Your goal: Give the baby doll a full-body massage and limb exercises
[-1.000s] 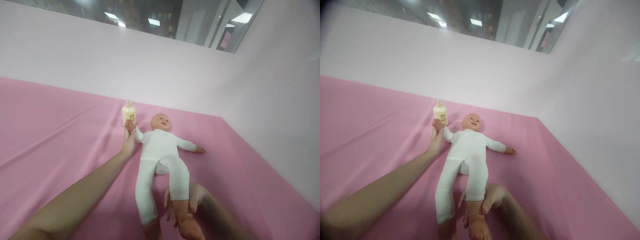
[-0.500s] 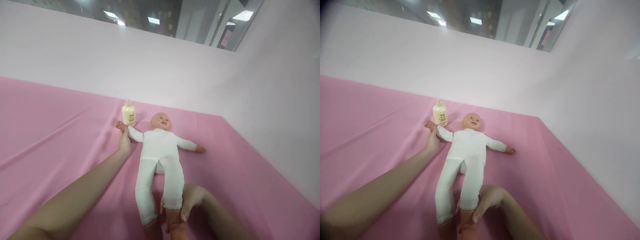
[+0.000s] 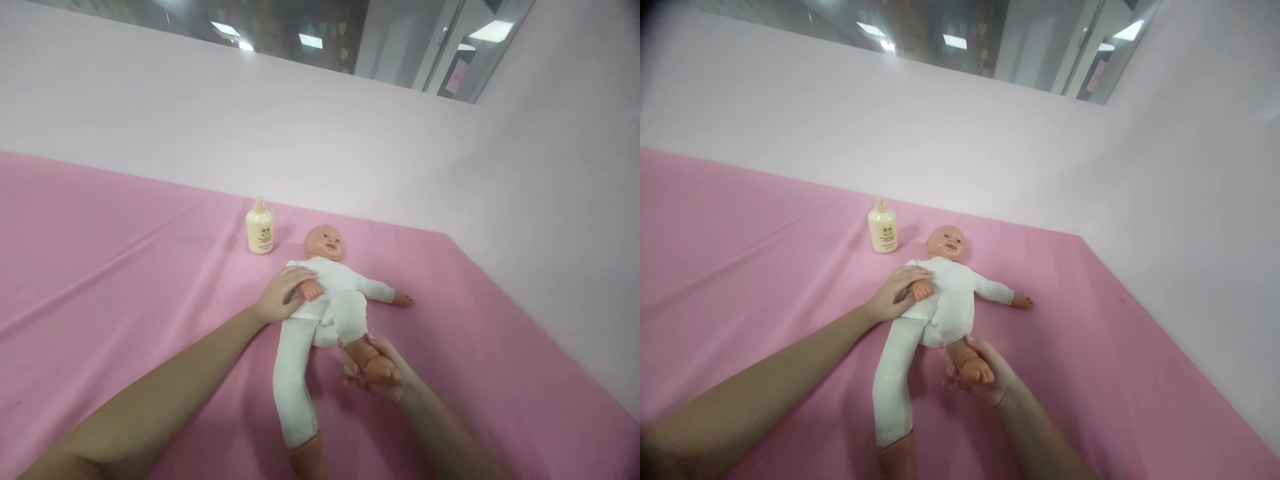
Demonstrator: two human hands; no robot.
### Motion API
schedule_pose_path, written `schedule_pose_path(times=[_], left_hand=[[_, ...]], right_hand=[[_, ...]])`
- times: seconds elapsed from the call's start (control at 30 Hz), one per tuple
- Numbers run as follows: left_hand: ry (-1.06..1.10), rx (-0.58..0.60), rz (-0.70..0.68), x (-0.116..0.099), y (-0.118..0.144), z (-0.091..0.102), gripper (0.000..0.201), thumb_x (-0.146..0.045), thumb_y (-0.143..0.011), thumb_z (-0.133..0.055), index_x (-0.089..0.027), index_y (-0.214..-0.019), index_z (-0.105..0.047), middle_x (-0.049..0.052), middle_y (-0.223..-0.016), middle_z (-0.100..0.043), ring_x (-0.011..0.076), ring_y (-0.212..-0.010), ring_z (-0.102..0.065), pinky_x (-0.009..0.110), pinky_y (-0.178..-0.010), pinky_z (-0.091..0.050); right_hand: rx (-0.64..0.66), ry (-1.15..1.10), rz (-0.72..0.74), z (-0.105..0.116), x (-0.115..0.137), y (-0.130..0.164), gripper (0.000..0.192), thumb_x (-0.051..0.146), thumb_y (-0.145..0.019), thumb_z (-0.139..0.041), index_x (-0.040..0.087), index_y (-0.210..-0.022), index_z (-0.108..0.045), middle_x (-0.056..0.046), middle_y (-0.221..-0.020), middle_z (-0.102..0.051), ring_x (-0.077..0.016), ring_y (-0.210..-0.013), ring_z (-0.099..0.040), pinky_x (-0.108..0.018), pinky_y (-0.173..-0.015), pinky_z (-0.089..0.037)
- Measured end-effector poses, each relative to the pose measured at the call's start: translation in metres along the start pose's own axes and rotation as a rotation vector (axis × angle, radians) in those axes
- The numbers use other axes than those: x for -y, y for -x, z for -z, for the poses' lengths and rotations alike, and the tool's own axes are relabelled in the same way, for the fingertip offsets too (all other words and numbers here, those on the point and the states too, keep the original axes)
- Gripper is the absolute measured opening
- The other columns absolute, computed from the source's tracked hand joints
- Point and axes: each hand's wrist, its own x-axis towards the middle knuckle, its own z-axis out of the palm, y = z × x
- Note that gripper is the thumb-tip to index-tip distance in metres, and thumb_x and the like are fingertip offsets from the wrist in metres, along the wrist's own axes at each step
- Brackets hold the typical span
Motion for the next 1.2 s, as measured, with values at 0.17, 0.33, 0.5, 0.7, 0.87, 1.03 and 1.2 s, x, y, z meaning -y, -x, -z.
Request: schedule_pose_path(times=[0.17,0.33,0.5,0.7,0.87,1.03,1.2], left_hand=[[-0.153,0.088,-0.097,-0.001,-0.001,0.002,0.052,-0.025,-0.084,-0.055,-0.025,-0.136,-0.050,0.007,-0.136,-0.059,0.0271,-0.130,-0.049,0.050,-0.112,-0.034],[-0.146,0.095,-0.083,-0.001,-0.001,0.002,0.053,-0.025,-0.084,-0.056,-0.026,-0.136,-0.051,0.007,-0.136,-0.059,0.0269,-0.130,-0.049,0.050,-0.112,-0.035],[0.046,-0.122,0.167,-0.001,0.000,-0.001,0.041,-0.031,-0.088,-0.058,-0.024,-0.127,-0.055,0.009,-0.130,-0.061,0.0261,-0.122,-0.054,0.047,-0.109,-0.038],[0.515,-0.585,0.469,0.022,0.000,-0.004,0.039,-0.039,-0.092,-0.056,-0.026,-0.129,-0.049,0.007,-0.137,-0.054,0.0234,-0.130,-0.049,0.041,-0.112,-0.038],[0.694,-0.812,0.691,0.056,0.004,0.000,0.040,-0.041,-0.095,-0.050,-0.028,-0.132,-0.047,0.005,-0.141,-0.052,0.0245,-0.134,-0.046,0.042,-0.112,-0.039],[0.774,-0.864,0.779,0.082,0.010,0.001,0.044,-0.047,-0.097,-0.038,-0.022,-0.130,-0.050,0.010,-0.143,-0.051,0.0242,-0.137,-0.044,0.040,-0.111,-0.041],[0.741,-0.865,0.752,0.086,0.012,-0.002,0.046,-0.048,-0.097,-0.037,-0.023,-0.134,-0.046,0.009,-0.144,-0.050,0.0224,-0.139,-0.043,0.038,-0.112,-0.041]], right_hand=[[-0.204,-0.224,-0.032,-0.009,0.003,-0.005,0.039,0.052,-0.078,-0.067,0.014,-0.075,-0.062,-0.001,-0.065,-0.060,-0.0103,-0.057,-0.054,-0.028,-0.068,-0.051],[-0.208,-0.221,-0.029,-0.014,-0.001,-0.006,0.037,0.051,-0.079,-0.068,0.014,-0.079,-0.062,-0.002,-0.069,-0.062,-0.0110,-0.061,-0.058,-0.028,-0.069,-0.052],[-0.084,-0.152,-0.016,-0.011,-0.003,-0.004,0.044,0.055,-0.075,-0.069,0.012,-0.085,-0.063,-0.005,-0.073,-0.067,-0.0143,-0.063,-0.064,-0.029,-0.069,-0.053],[0.158,-0.100,-0.040,-0.008,-0.006,-0.001,0.053,0.045,-0.068,-0.069,0.010,-0.107,-0.061,-0.013,-0.084,-0.072,-0.0214,-0.071,-0.069,-0.030,-0.063,-0.052],[0.429,-0.009,-0.183,-0.016,0.001,0.003,0.061,0.043,-0.053,-0.081,0.011,-0.102,-0.062,-0.011,-0.078,-0.072,-0.0249,-0.073,-0.069,-0.038,-0.074,-0.053],[0.489,0.261,-0.263,-0.022,0.011,0.003,0.058,0.039,-0.053,-0.088,0.011,-0.099,-0.066,-0.008,-0.089,-0.070,-0.0206,-0.084,-0.067,-0.032,-0.082,-0.051],[0.534,0.377,-0.231,-0.027,0.017,0.002,0.046,0.046,-0.064,-0.083,0.011,-0.088,-0.067,-0.006,-0.082,-0.069,-0.0180,-0.082,-0.065,-0.026,-0.079,-0.051]])
